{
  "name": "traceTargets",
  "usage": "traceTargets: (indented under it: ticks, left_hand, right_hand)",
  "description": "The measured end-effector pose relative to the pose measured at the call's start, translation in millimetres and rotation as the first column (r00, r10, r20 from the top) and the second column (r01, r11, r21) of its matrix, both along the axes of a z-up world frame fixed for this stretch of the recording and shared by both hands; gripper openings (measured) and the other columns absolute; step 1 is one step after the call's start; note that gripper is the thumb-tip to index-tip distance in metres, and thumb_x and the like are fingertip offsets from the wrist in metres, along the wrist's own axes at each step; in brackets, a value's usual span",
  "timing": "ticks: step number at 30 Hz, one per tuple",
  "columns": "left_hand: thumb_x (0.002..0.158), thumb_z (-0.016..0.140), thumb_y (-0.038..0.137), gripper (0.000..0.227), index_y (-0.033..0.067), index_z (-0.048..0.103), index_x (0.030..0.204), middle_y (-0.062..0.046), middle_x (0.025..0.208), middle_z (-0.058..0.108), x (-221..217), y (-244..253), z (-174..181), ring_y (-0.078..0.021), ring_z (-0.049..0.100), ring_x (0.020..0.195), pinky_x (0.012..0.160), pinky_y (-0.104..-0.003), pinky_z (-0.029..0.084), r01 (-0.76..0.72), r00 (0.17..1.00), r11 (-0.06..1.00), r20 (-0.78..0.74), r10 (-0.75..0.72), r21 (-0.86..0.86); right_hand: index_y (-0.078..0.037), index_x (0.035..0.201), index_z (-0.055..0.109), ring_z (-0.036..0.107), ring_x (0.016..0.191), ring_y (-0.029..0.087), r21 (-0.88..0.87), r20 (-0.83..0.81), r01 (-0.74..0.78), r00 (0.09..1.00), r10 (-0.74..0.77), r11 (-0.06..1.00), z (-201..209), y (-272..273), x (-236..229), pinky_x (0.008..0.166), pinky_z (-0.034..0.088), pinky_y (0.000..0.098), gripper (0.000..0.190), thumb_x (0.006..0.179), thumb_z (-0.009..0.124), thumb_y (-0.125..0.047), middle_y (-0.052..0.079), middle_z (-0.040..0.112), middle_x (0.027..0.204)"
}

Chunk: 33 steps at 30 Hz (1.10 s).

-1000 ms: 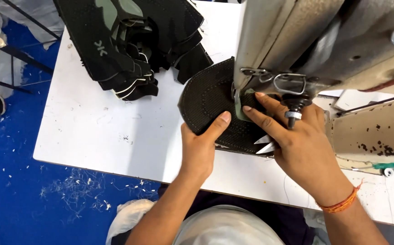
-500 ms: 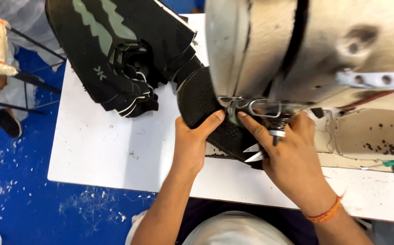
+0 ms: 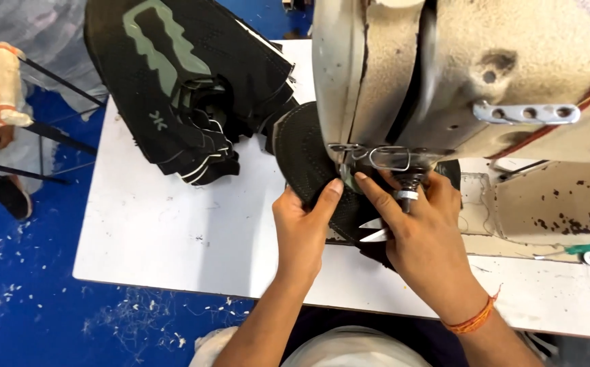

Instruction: The person operates an industrial sewing machine to stitch together components of shoe uppers.

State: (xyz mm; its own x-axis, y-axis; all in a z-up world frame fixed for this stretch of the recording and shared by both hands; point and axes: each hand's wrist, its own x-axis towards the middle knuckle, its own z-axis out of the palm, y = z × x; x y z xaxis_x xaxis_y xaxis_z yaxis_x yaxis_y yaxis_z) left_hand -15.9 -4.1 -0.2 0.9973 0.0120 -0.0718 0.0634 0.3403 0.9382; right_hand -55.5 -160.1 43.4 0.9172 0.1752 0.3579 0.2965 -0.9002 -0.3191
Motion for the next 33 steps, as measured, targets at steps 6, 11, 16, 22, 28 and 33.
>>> traceTargets:
  ticks: [6, 11, 16, 22, 28, 33]
  left_hand:
    - [0.093, 0.071, 0.007, 0.017, -0.0040, 0.074, 0.106, -0.006, 0.096, 0.075, 28, 18, 18, -0.0107, 0.068, 0.085, 0.078, -0.027, 0.056, 0.194, 0.976, 0.980, -0.109, -0.187, 0.053]
    - [0.094, 0.070, 0.010, 0.020, -0.0035, 0.072, 0.108, -0.006, 0.097, 0.076, 7, 1, 14, -0.0113, 0.069, 0.084, 0.078, -0.027, 0.057, 0.094, 0.987, 0.995, -0.135, -0.092, 0.012]
    - [0.103, 0.065, 0.016, 0.020, -0.0023, 0.069, 0.109, -0.005, 0.093, 0.073, -6, -13, -1, -0.0092, 0.064, 0.081, 0.072, -0.026, 0.054, -0.067, 0.998, 0.975, 0.035, 0.061, 0.211]
    - [0.101, 0.065, 0.013, 0.018, -0.0025, 0.069, 0.109, -0.004, 0.091, 0.071, 21, 8, 10, -0.0080, 0.062, 0.082, 0.074, -0.025, 0.053, 0.113, 0.993, 0.933, -0.025, -0.111, 0.343]
    - [0.097, 0.067, 0.015, 0.021, -0.0015, 0.068, 0.109, -0.002, 0.095, 0.074, 37, 20, 19, -0.0084, 0.067, 0.084, 0.074, -0.026, 0.056, 0.300, 0.954, 0.934, -0.071, -0.291, 0.197]
    - [0.095, 0.071, 0.020, 0.021, -0.0005, 0.071, 0.102, -0.002, 0.084, 0.074, 1, 1, 30, -0.0070, 0.067, 0.076, 0.069, -0.024, 0.055, 0.004, 1.000, 0.870, 0.000, -0.004, 0.492]
  right_hand:
    - [-0.019, 0.144, 0.060, 0.049, 0.115, 0.039, -0.060, 0.020, 0.078, 0.997, -0.077, 0.995, -2, 12, -10, 0.099, 0.039, 0.0493, 0.069, 0.077, 0.066, -0.001, 0.008, 0.060, 0.141]
    - [-0.015, 0.147, 0.057, 0.050, 0.113, 0.037, -0.143, 0.047, 0.125, 0.992, -0.119, 0.982, 0, 17, -13, 0.098, 0.041, 0.0483, 0.067, 0.082, 0.067, -0.008, 0.011, 0.059, 0.142]
    - [-0.014, 0.144, 0.058, 0.051, 0.113, 0.038, -0.161, 0.046, 0.110, 0.993, -0.104, 0.981, 0, 18, -14, 0.097, 0.043, 0.0490, 0.070, 0.075, 0.067, -0.007, 0.011, 0.057, 0.143]
    - [-0.009, 0.143, 0.059, 0.053, 0.107, 0.039, -0.154, 0.047, 0.095, 0.995, -0.089, 0.983, -2, 21, -16, 0.094, 0.047, 0.0458, 0.070, 0.074, 0.063, -0.001, 0.019, 0.056, 0.137]
    - [-0.006, 0.144, 0.058, 0.052, 0.102, 0.035, -0.085, 0.111, 0.056, 0.993, -0.046, 0.995, -10, 19, -21, 0.091, 0.046, 0.0457, 0.062, 0.083, 0.065, -0.001, 0.019, 0.056, 0.134]
    - [-0.007, 0.143, 0.058, 0.052, 0.101, 0.033, -0.086, 0.056, 0.022, 0.998, -0.017, 0.996, -1, 12, -22, 0.089, 0.045, 0.0458, 0.070, 0.074, 0.065, -0.001, 0.018, 0.057, 0.132]
